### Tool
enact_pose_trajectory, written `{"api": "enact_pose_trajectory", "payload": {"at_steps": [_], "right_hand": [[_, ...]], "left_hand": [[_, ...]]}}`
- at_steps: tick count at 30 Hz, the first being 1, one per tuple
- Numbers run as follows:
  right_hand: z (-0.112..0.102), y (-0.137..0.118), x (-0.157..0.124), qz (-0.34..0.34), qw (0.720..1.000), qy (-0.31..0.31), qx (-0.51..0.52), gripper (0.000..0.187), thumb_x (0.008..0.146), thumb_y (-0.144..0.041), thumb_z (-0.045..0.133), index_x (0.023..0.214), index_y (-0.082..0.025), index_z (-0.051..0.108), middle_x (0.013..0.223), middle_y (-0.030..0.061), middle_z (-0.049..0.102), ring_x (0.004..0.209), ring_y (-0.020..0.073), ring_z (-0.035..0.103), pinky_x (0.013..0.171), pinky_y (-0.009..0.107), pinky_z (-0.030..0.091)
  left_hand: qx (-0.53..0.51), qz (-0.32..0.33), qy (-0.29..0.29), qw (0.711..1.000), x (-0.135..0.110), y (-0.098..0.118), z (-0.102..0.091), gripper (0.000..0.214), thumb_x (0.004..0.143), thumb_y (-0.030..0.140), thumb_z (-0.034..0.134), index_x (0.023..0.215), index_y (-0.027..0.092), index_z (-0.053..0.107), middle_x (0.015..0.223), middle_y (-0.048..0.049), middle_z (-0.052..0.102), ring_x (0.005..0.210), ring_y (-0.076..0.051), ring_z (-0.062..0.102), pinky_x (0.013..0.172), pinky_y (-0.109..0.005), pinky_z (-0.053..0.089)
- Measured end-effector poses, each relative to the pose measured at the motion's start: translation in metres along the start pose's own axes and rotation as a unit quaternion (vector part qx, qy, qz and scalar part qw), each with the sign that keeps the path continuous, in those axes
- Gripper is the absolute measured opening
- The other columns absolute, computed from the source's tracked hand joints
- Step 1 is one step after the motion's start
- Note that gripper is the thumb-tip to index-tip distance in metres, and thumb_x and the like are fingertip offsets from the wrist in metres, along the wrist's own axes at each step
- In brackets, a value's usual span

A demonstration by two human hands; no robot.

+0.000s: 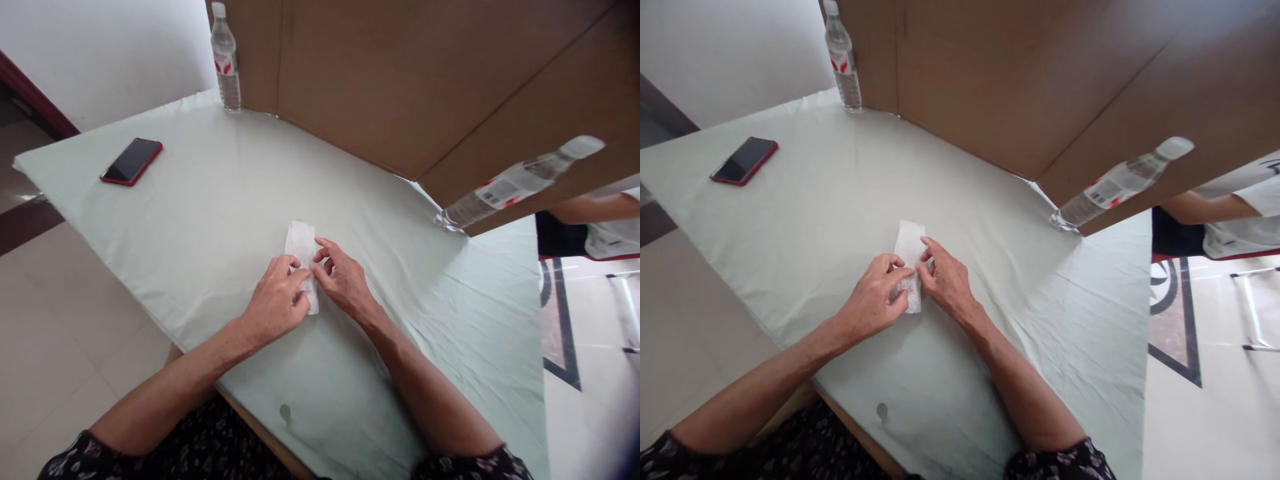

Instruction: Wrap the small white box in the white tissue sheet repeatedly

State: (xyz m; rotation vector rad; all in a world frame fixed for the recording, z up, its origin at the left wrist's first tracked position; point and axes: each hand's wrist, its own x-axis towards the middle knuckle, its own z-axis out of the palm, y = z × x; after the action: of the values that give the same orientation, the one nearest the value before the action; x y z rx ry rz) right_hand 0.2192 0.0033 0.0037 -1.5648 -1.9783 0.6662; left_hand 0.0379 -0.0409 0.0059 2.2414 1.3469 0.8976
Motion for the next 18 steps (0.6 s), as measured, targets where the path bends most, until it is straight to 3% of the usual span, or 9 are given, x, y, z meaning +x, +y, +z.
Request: {"api": "enact_pose_trajectory", "payload": {"at_steps": [3, 6, 9, 14, 18], "right_hand": [[-0.005, 0.007, 0.012, 0.058, 0.996, 0.005, 0.065, 0.052, 0.083, -0.034, 0.064, 0.133, -0.019, 0.057, 0.105, 0.0068, 0.073, 0.065, 0.0136, 0.062, 0.067, 0.031, 0.052], [-0.006, 0.011, 0.030, 0.106, 0.983, -0.029, 0.146, 0.056, 0.080, -0.041, 0.070, 0.128, -0.017, 0.057, 0.100, 0.0080, 0.073, 0.064, 0.0143, 0.063, 0.060, 0.029, 0.050], [0.000, 0.011, 0.048, 0.132, 0.968, -0.063, 0.205, 0.054, 0.074, -0.044, 0.076, 0.117, -0.016, 0.059, 0.080, 0.0019, 0.067, 0.059, 0.0139, 0.059, 0.054, 0.027, 0.046], [0.013, 0.014, 0.065, 0.102, 0.962, -0.087, 0.236, 0.027, 0.066, -0.039, 0.073, 0.074, -0.019, 0.058, 0.066, -0.0034, 0.054, 0.062, 0.0115, 0.047, 0.052, 0.024, 0.037], [0.014, 0.015, 0.066, 0.090, 0.961, -0.098, 0.241, 0.024, 0.066, -0.040, 0.068, 0.069, -0.019, 0.058, 0.066, -0.0034, 0.050, 0.063, 0.0112, 0.043, 0.053, 0.024, 0.033]], "left_hand": [[-0.012, -0.012, -0.012, 1.000, 0.000, -0.002, 0.001, 0.033, 0.080, 0.010, 0.055, 0.110, 0.015, 0.068, 0.114, -0.0134, 0.057, 0.101, -0.025, 0.059, 0.085, -0.041, 0.059], [-0.018, -0.007, -0.002, 1.000, -0.001, -0.003, 0.001, 0.034, 0.082, 0.010, 0.055, 0.113, 0.014, 0.068, 0.115, -0.0138, 0.057, 0.099, -0.024, 0.059, 0.083, -0.040, 0.059], [-0.017, -0.008, 0.001, 1.000, -0.002, -0.002, 0.001, 0.034, 0.083, 0.011, 0.055, 0.115, 0.016, 0.067, 0.118, -0.0135, 0.056, 0.099, -0.023, 0.060, 0.082, -0.038, 0.060], [0.056, 0.017, 0.020, 0.998, -0.005, 0.002, -0.001, 0.029, 0.085, 0.010, 0.056, 0.110, 0.018, 0.068, 0.126, -0.0147, 0.057, 0.102, -0.025, 0.059, 0.087, -0.041, 0.057], [0.148, 0.069, -0.017, 0.986, -0.006, 0.006, -0.005, 0.029, 0.087, 0.009, 0.056, 0.112, 0.018, 0.068, 0.133, -0.0143, 0.061, 0.103, -0.028, 0.057, 0.087, -0.045, 0.053]]}}
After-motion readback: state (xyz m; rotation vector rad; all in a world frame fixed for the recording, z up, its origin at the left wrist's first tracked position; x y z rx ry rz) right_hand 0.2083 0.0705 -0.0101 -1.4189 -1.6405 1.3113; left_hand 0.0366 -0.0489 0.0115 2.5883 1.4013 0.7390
